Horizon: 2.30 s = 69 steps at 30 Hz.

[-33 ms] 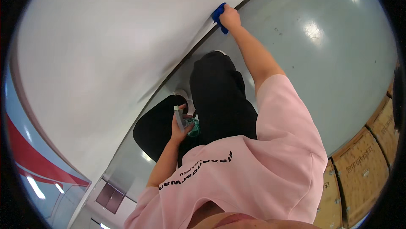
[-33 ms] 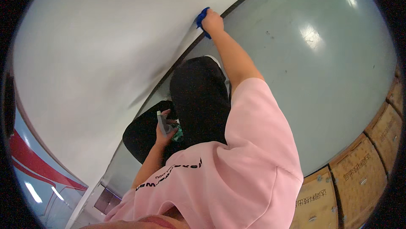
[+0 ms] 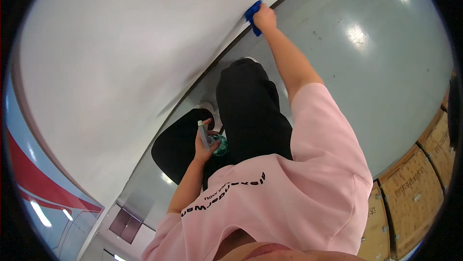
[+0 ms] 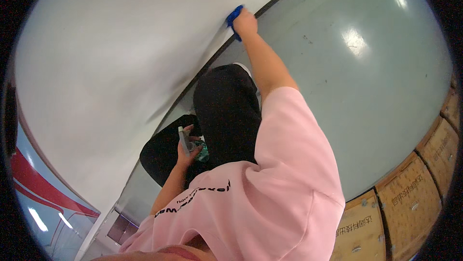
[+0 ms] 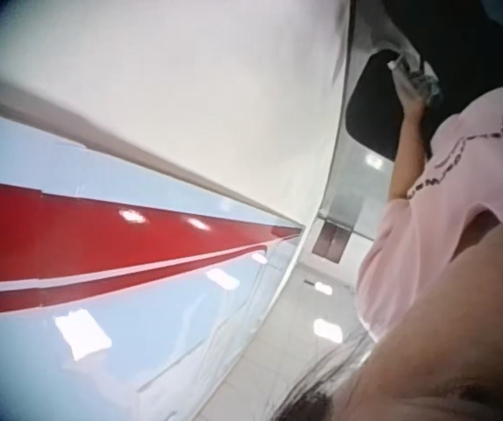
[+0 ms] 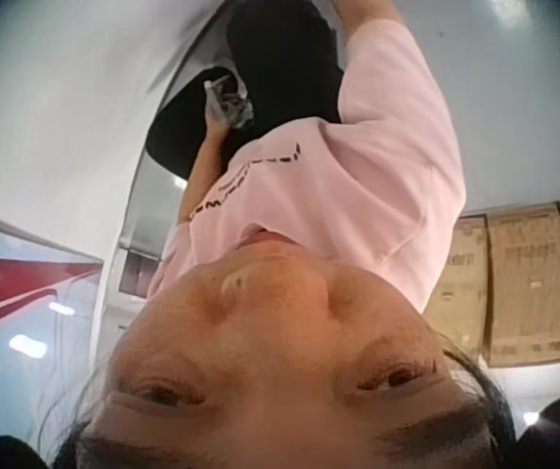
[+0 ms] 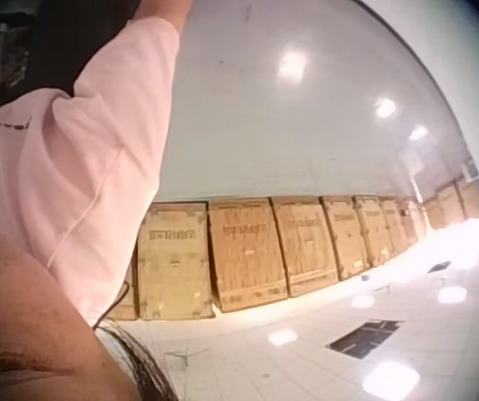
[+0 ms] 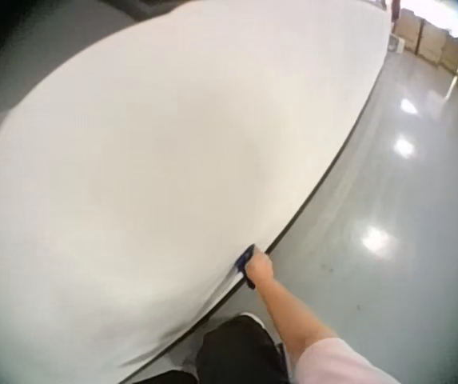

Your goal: Cleaning and wiping down a printed graphic wall surface using a spray bottle and cloth.

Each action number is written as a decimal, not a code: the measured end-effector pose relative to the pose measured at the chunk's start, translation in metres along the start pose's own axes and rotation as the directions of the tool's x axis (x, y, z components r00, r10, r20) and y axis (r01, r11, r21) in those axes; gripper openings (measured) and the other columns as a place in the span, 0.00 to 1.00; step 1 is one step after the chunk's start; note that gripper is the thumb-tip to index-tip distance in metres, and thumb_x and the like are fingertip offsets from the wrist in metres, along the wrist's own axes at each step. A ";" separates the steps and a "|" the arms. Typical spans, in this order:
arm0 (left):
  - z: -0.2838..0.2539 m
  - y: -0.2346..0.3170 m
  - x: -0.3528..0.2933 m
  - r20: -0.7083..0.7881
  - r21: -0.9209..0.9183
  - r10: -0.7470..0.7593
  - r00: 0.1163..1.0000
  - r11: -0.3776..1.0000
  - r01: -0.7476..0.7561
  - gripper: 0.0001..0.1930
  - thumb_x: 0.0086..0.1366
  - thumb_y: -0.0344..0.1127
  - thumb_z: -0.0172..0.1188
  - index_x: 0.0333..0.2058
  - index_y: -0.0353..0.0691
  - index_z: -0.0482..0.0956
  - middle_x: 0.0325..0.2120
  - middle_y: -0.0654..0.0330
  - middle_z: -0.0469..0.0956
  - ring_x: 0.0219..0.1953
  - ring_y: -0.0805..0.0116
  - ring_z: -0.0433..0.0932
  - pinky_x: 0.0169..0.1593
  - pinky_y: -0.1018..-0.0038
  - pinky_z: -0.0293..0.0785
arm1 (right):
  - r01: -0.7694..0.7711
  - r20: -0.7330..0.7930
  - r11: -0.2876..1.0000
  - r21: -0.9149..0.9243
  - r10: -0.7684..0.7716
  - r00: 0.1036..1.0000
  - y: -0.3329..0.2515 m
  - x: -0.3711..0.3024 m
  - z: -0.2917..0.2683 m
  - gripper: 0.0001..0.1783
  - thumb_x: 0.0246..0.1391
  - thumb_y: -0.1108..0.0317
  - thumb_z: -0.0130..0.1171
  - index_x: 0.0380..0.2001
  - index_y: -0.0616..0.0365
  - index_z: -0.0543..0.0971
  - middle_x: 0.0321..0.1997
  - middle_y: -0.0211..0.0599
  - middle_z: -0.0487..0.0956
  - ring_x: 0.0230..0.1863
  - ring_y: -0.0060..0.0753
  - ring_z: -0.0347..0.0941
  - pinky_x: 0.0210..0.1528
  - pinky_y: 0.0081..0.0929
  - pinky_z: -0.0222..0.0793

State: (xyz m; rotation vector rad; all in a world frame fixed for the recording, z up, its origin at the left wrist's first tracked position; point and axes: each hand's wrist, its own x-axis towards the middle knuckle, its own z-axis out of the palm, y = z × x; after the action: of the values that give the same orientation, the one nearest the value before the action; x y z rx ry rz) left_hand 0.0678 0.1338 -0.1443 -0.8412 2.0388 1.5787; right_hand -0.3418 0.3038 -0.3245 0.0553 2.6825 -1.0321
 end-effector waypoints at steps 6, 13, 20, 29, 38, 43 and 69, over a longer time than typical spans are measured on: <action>0.003 -0.014 0.002 -0.009 0.040 0.067 0.998 0.997 -0.067 0.42 0.41 0.21 0.63 0.58 0.41 0.57 0.58 0.56 0.60 0.41 0.66 0.73 0.44 0.69 0.72 | -0.309 -0.057 0.946 0.095 0.315 0.947 0.012 0.047 -0.026 0.15 0.51 0.67 0.48 0.40 0.64 0.72 0.41 0.56 0.76 0.48 0.54 0.72 0.49 0.43 0.67; 0.001 -0.008 -0.002 0.045 0.092 0.057 0.997 0.994 -0.061 0.42 0.40 0.22 0.63 0.58 0.40 0.57 0.57 0.56 0.61 0.41 0.66 0.74 0.44 0.71 0.72 | 0.243 0.120 0.967 0.082 -0.251 0.960 -0.022 -0.040 0.005 0.14 0.48 0.64 0.50 0.35 0.63 0.73 0.39 0.57 0.75 0.44 0.58 0.71 0.48 0.44 0.67; -0.004 -0.010 -0.005 -0.016 0.084 0.123 0.992 0.989 -0.121 0.43 0.40 0.21 0.64 0.58 0.40 0.57 0.56 0.57 0.61 0.40 0.68 0.74 0.44 0.71 0.72 | -0.398 -0.074 0.816 0.420 0.467 0.881 0.028 -0.023 0.008 0.19 0.47 0.63 0.51 0.42 0.62 0.71 0.42 0.58 0.76 0.44 0.59 0.72 0.48 0.45 0.67; 0.002 -0.005 -0.002 0.026 0.092 0.059 0.998 0.994 -0.061 0.43 0.39 0.21 0.64 0.58 0.39 0.58 0.56 0.56 0.62 0.40 0.67 0.74 0.46 0.70 0.71 | 0.011 -0.007 0.980 0.198 -0.009 1.000 -0.032 -0.040 0.001 0.17 0.51 0.60 0.51 0.33 0.66 0.73 0.33 0.60 0.77 0.38 0.60 0.73 0.43 0.47 0.69; -0.001 -0.002 -0.002 0.006 0.116 0.080 0.997 0.990 -0.080 0.44 0.40 0.23 0.65 0.59 0.41 0.56 0.58 0.55 0.60 0.40 0.65 0.75 0.45 0.68 0.72 | -0.112 -0.086 0.906 0.408 0.160 0.983 -0.038 -0.039 0.003 0.20 0.50 0.63 0.49 0.41 0.68 0.63 0.34 0.66 0.75 0.40 0.65 0.72 0.44 0.49 0.66; 0.005 -0.006 0.001 -0.002 0.077 0.032 0.999 0.997 -0.032 0.44 0.41 0.24 0.65 0.59 0.40 0.55 0.58 0.55 0.60 0.39 0.66 0.74 0.45 0.69 0.72 | -0.443 -0.012 0.797 0.409 0.490 0.871 0.017 0.017 0.011 0.21 0.49 0.65 0.48 0.45 0.65 0.66 0.44 0.62 0.74 0.48 0.58 0.71 0.49 0.43 0.67; -0.003 -0.013 -0.028 -0.020 0.028 0.171 0.985 0.985 -0.170 0.43 0.38 0.21 0.65 0.57 0.40 0.59 0.54 0.56 0.63 0.40 0.66 0.74 0.45 0.69 0.71 | 0.559 -0.564 0.639 0.528 -0.228 0.794 -0.190 -0.108 -0.184 0.26 0.35 0.64 0.66 0.39 0.59 0.68 0.30 0.46 0.75 0.32 0.48 0.74 0.35 0.34 0.70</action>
State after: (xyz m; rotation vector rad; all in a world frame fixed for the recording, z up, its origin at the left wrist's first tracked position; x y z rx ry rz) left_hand 0.0974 0.1344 -0.1347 -0.6927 2.1933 1.6340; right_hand -0.3049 0.2903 -0.0418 -0.2191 2.5565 -2.3930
